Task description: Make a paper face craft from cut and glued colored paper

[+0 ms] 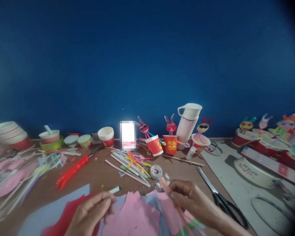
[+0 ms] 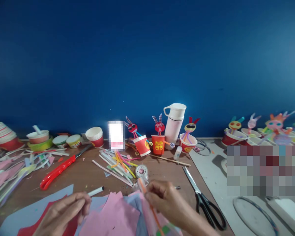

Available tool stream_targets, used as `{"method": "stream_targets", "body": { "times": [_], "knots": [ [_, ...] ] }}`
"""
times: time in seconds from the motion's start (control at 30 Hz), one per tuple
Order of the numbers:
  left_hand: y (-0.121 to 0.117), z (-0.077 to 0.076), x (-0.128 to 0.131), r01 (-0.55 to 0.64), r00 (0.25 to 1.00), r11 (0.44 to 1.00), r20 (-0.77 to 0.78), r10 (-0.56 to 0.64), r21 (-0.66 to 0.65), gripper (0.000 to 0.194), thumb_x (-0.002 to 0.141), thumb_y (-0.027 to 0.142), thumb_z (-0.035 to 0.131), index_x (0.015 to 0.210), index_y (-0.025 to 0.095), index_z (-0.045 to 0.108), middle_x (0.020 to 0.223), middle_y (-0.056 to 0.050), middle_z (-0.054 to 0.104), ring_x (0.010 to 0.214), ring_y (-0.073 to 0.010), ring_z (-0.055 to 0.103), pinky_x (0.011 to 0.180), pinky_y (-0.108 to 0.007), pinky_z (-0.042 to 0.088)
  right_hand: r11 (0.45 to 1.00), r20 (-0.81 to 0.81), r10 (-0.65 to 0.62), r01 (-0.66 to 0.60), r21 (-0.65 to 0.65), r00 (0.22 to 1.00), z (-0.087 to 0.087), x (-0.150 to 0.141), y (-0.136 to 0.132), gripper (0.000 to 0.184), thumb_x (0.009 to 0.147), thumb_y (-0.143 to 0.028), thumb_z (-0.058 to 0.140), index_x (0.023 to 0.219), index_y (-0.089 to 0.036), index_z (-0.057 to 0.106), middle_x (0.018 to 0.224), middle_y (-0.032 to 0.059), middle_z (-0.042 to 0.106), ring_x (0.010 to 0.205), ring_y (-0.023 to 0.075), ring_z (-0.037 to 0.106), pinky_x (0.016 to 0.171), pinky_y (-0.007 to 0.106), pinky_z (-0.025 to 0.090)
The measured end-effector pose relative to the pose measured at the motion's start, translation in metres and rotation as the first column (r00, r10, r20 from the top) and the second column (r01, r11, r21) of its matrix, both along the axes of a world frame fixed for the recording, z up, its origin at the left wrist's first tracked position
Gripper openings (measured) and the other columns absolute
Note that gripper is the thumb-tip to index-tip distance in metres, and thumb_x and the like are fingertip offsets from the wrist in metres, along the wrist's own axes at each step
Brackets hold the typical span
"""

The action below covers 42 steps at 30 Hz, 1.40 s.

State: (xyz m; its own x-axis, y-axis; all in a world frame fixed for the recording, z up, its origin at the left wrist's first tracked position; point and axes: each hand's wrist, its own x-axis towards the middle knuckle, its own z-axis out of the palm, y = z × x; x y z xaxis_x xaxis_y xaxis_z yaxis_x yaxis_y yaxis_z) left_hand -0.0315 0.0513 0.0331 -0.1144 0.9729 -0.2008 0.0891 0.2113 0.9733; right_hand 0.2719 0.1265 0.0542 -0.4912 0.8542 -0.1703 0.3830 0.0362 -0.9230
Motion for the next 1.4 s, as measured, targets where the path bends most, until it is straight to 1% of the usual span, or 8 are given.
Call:
{"method": "stream_targets", "body": {
  "times": [0.1, 0.2, 0.4, 0.53, 0.67, 0.77, 1.07, 1.4],
  "knots": [
    [0.021, 0.017, -0.022, -0.042, 0.970, 0.997, -0.237, 0.058, 0.071, 0.038, 0.080, 0.057, 0.061, 0.085, 0.021, 0.071, 0.071, -0.003, 0.067, 0.061, -0.0159, 0.059, 0.059, -0.023, 0.050, 0.997, 0.085, -0.046, 0.040, 0.068, 0.995, -0.008, 0.026, 0.010, 0.021, 0.087, -0.029, 0.048, 0.070, -0.018, 0.052, 0.059, -0.0055, 0.046, 0.054, 0.0097, 0.042, 0.051, 0.021, 0.032],
    [0.061, 0.032, -0.050, -0.001, 0.809, 0.971, -0.571, 0.142, 0.240, 0.036, 0.083, 0.051, 0.053, 0.095, 0.022, 0.070, 0.082, -0.006, 0.074, 0.067, -0.0205, 0.066, 0.063, -0.028, 0.055, 0.988, 0.187, -0.098, 0.073, 0.139, 0.977, -0.017, 0.042, 0.011, 0.021, 0.089, -0.029, 0.047, 0.074, -0.018, 0.058, 0.060, -0.0057, 0.047, 0.054, 0.0103, 0.042, 0.051, 0.022, 0.031],
    [0.144, 0.051, -0.091, 0.119, 0.615, 0.901, -0.743, 0.264, 0.418, 0.030, 0.088, 0.038, 0.047, 0.099, 0.020, 0.068, 0.116, -0.008, 0.068, 0.107, -0.0251, 0.061, 0.097, -0.035, 0.045, 0.952, 0.392, -0.159, 0.034, 0.306, 0.906, -0.026, 0.047, 0.010, 0.022, 0.086, -0.029, 0.049, 0.072, -0.020, 0.064, 0.057, -0.0047, 0.054, 0.054, 0.0126, 0.047, 0.053, 0.024, 0.030],
    [0.170, 0.051, -0.094, 0.237, 0.496, 0.875, -0.827, 0.265, 0.423, 0.022, 0.095, 0.028, 0.049, 0.101, 0.015, 0.066, 0.115, -0.008, 0.066, 0.106, -0.0212, 0.062, 0.098, -0.041, 0.046, 0.908, 0.497, -0.268, 0.045, 0.416, 0.825, -0.043, 0.050, 0.011, 0.024, 0.089, -0.036, 0.048, 0.080, -0.025, 0.068, 0.067, 0.0003, 0.069, 0.061, 0.0199, 0.063, 0.056, 0.027, 0.036],
    [0.182, 0.046, -0.090, 0.304, 0.359, 0.886, -0.904, 0.233, 0.349, 0.022, 0.093, 0.031, 0.059, 0.107, 0.015, 0.063, 0.118, -0.008, 0.064, 0.105, -0.0223, 0.062, 0.091, -0.046, 0.051, 0.801, 0.565, -0.442, 0.023, 0.599, 0.697, -0.059, 0.060, 0.009, 0.027, 0.093, -0.044, 0.044, 0.086, -0.031, 0.068, 0.075, -0.0014, 0.076, 0.064, 0.0224, 0.072, 0.052, 0.027, 0.043],
    [0.187, 0.047, -0.085, 0.315, 0.278, 0.901, -0.937, 0.212, 0.298, 0.024, 0.093, 0.031, 0.059, 0.112, 0.016, 0.062, 0.120, -0.008, 0.062, 0.104, -0.0222, 0.063, 0.089, -0.045, 0.053, 0.771, 0.523, -0.416, -0.016, 0.637, 0.744, -0.060, 0.066, 0.004, 0.024, 0.092, -0.042, 0.046, 0.087, -0.032, 0.067, 0.073, -0.0031, 0.076, 0.058, 0.0185, 0.071, 0.048, 0.024, 0.046],
    [0.195, 0.058, -0.081, 0.323, 0.114, 0.940, -0.990, 0.078, 0.112, 0.026, 0.093, 0.032, 0.059, 0.114, 0.016, 0.061, 0.116, -0.008, 0.064, 0.101, -0.0216, 0.064, 0.087, -0.044, 0.054, 0.829, 0.430, -0.218, -0.067, 0.556, 0.876, -0.056, 0.053, -0.007, 0.026, 0.096, -0.041, 0.047, 0.086, -0.030, 0.068, 0.073, -0.0006, 0.074, 0.061, 0.0165, 0.071, 0.053, 0.022, 0.051],
    [0.185, 0.065, -0.087, 0.286, -0.048, 0.957, -0.998, -0.028, -0.041, 0.026, 0.093, 0.033, 0.059, 0.113, 0.016, 0.061, 0.113, -0.007, 0.064, 0.098, -0.0211, 0.064, 0.085, -0.043, 0.054, 0.851, 0.368, -0.206, -0.020, 0.525, 0.907, -0.058, 0.052, -0.012, 0.028, 0.096, -0.041, 0.047, 0.090, -0.027, 0.070, 0.081, 0.0044, 0.075, 0.067, 0.0187, 0.071, 0.058, 0.024, 0.052]
  ]
}}
